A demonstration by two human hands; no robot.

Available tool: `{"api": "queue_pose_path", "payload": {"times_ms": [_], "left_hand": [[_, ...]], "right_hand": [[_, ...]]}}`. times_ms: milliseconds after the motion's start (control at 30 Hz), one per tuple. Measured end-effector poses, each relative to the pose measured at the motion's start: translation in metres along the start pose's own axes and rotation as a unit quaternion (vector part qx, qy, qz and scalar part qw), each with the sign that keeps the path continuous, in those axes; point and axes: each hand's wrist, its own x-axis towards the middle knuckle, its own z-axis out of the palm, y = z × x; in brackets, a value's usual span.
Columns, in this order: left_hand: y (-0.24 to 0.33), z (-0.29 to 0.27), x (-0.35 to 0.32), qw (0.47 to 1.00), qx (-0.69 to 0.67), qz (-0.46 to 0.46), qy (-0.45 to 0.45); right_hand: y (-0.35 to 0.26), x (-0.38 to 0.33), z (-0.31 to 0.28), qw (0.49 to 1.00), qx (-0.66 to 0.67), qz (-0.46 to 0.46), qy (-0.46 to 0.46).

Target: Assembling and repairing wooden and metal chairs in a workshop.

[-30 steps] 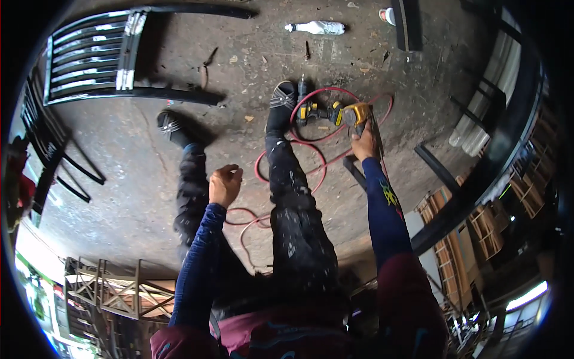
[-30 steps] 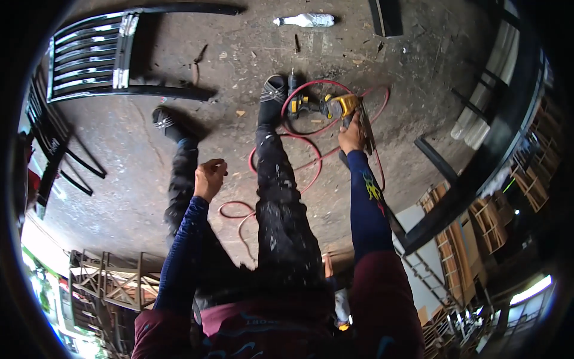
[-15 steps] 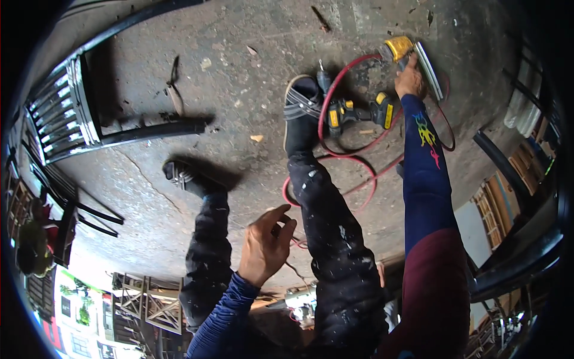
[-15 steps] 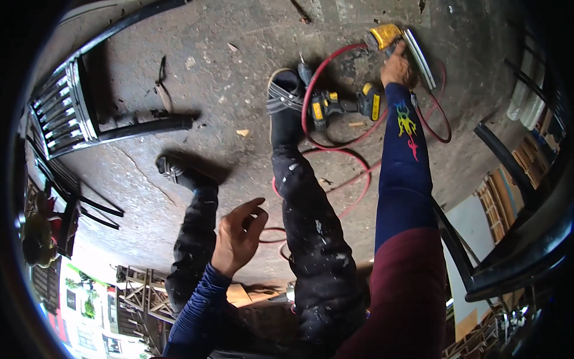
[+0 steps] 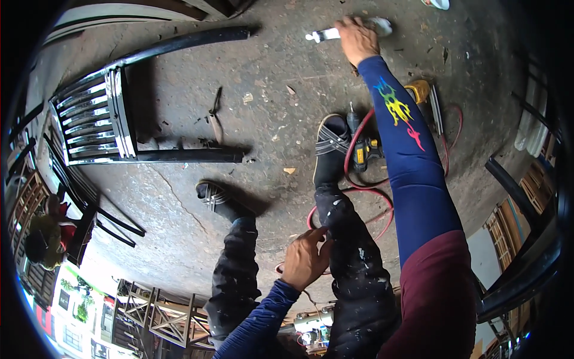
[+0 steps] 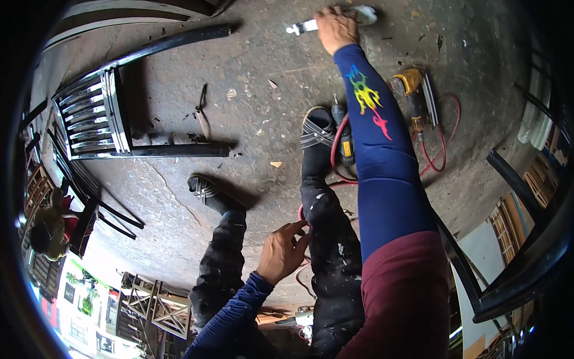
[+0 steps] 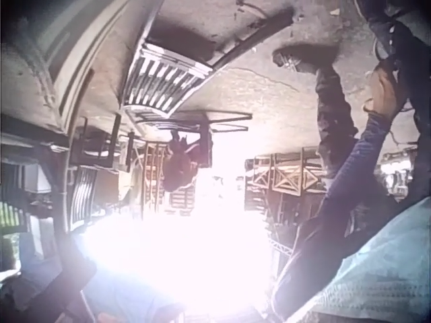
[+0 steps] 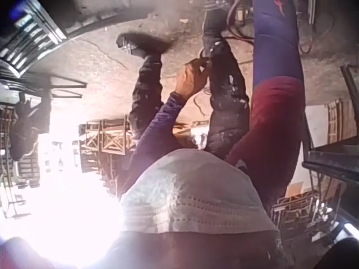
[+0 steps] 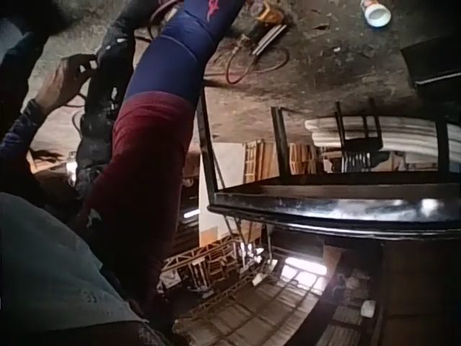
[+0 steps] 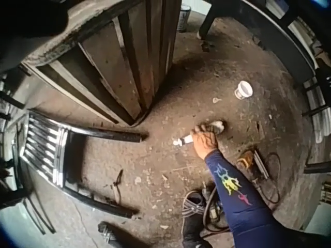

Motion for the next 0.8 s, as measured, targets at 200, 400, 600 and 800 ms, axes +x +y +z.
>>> {"api": "queue_pose_path", "payload": {"times_ms": [200,400,600,800], "left_hand": [[0.0,0.021,-0.003,0.997,-0.062,-0.031,0.018],[0.007,0.02,0.004,0.998,-0.059,-0.019,-0.016],[0.011,0.014,0.015,0.999,-0.021,-0.046,-0.017],[0.009,0.023,0.014,0.998,-0.025,-0.044,-0.029]], "right_hand": [[0.092,-0.055,0.013,0.916,0.286,0.188,0.208],[0.198,-0.051,0.031,0.591,0.598,0.298,0.452],[0.215,-0.061,0.06,0.648,0.565,0.374,0.348],[0.235,-0.062,0.084,0.65,0.67,0.2,0.298]]}}
